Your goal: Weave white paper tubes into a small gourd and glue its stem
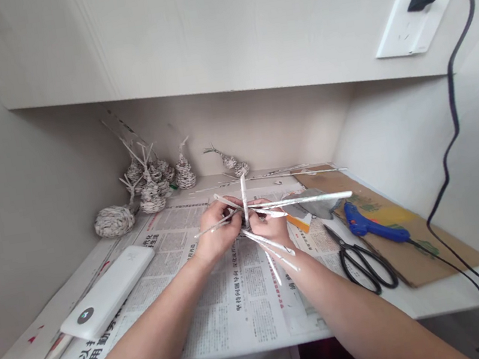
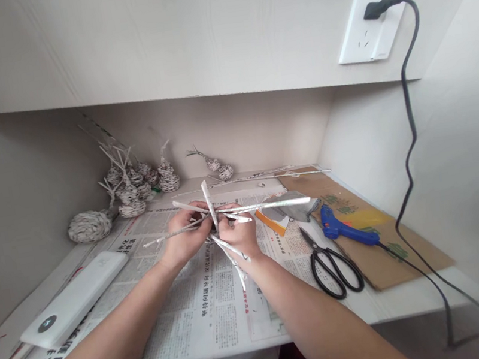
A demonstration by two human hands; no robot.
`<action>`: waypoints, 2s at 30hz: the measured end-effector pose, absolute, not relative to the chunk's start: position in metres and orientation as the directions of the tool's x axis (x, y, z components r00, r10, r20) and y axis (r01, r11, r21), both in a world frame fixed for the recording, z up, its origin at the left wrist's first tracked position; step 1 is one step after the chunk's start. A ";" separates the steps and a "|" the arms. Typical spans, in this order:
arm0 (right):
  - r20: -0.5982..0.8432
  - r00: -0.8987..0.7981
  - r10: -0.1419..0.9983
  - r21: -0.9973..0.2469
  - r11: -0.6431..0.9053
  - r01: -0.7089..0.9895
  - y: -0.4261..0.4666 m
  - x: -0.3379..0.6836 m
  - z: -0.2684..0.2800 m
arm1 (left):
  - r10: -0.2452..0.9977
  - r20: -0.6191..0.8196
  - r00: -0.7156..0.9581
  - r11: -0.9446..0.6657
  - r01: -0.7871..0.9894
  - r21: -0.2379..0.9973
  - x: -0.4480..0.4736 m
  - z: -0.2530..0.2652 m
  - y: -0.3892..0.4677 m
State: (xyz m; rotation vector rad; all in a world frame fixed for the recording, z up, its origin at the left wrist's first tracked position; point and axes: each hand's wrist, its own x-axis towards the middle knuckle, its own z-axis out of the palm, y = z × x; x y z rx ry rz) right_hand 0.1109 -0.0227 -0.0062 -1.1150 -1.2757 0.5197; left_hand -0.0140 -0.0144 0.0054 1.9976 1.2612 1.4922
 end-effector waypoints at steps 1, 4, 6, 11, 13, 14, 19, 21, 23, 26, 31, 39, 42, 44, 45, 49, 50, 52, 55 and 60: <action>0.481 0.278 0.831 -0.872 0.419 0.253 -0.023 0.111 -0.005 | 0.814 0.579 0.048 -0.535 0.447 0.717 -0.014 0.006 -0.014; 0.452 0.273 0.849 -0.888 0.399 0.229 -0.025 0.111 -0.002 | 0.830 0.556 0.037 -0.518 0.422 0.744 -0.015 0.007 -0.015; 0.414 0.273 0.868 -0.907 0.371 0.198 -0.025 0.111 -0.002 | 0.825 0.564 0.034 -0.530 0.389 0.753 -0.015 0.006 -0.015; 0.285 0.288 0.914 -0.958 0.278 0.066 -0.017 0.111 -0.010 | 0.817 0.576 0.032 -0.540 0.396 0.743 -0.015 0.004 -0.015; 0.255 0.312 0.915 -0.966 0.253 0.047 -0.013 0.111 -0.014 | 0.816 0.577 0.031 -0.537 0.410 0.737 -0.014 0.005 -0.015; 0.251 0.327 0.911 -0.967 0.248 0.053 -0.012 0.112 -0.016 | 0.819 0.573 0.037 -0.536 0.409 0.739 -0.014 0.006 -0.016; 0.264 0.321 0.910 -0.964 0.259 0.059 -0.010 0.113 -0.017 | 0.835 0.546 0.069 -0.525 0.392 0.755 -0.014 0.011 -0.018; 0.236 0.307 0.922 -0.967 0.253 -0.015 -0.011 0.113 -0.014 | 0.839 0.541 0.048 -0.515 0.387 0.765 -0.015 0.012 -0.017; 0.159 0.285 0.945 -0.968 0.206 -0.145 -0.013 0.112 -0.012 | 0.851 0.525 0.013 -0.491 0.376 0.786 -0.016 0.012 -0.015; 0.052 0.194 0.980 -0.935 0.115 -0.335 -0.016 0.110 -0.010 | 0.855 0.516 -0.051 -0.468 0.353 0.810 -0.017 0.009 -0.011; 0.120 0.164 0.979 -0.893 0.179 -0.413 -0.025 0.109 -0.007 | 0.856 0.512 -0.071 -0.448 0.393 0.803 -0.020 0.005 -0.006; 0.225 0.141 0.964 -0.943 0.252 -0.215 -0.027 0.115 -0.001 | 0.889 0.453 -0.071 -0.389 0.407 0.827 -0.020 0.011 -0.007; 0.155 0.063 0.986 -0.950 0.166 -0.264 -0.023 0.122 0.000 | 0.900 0.430 -0.068 -0.378 0.367 0.850 -0.022 0.009 -0.005; 0.083 -0.040 0.996 -0.952 0.068 -0.299 -0.019 0.127 0.001 | 0.907 0.413 -0.076 -0.368 0.329 0.869 -0.023 0.007 -0.002; 0.059 -0.095 0.994 -0.954 0.028 -0.300 -0.018 0.130 0.002 | 0.909 0.408 -0.083 -0.365 0.312 0.877 -0.024 0.006 -0.001; 0.047 -0.233 0.971 -0.959 -0.022 -0.283 -0.013 0.141 0.004 | 0.913 0.392 -0.110 -0.355 0.257 0.899 -0.024 0.004 0.001; 0.055 -0.246 0.968 -0.956 -0.020 -0.293 -0.013 0.143 0.005 | 0.914 0.390 -0.113 -0.356 0.239 0.903 -0.023 0.005 0.000; 0.073 -0.262 0.962 -0.953 -0.011 -0.304 -0.013 0.148 0.006 | 0.915 0.387 -0.114 -0.359 0.207 0.910 -0.023 0.007 -0.001; 0.107 -0.318 0.942 -0.958 0.012 -0.287 -0.014 0.151 0.008 | 0.916 0.389 -0.102 -0.367 0.185 0.912 -0.022 0.010 -0.003; 0.194 -0.195 0.962 -0.952 0.136 -0.275 -0.014 0.142 0.003 | 0.904 0.410 -0.121 -0.378 0.224 0.898 -0.021 0.010 -0.004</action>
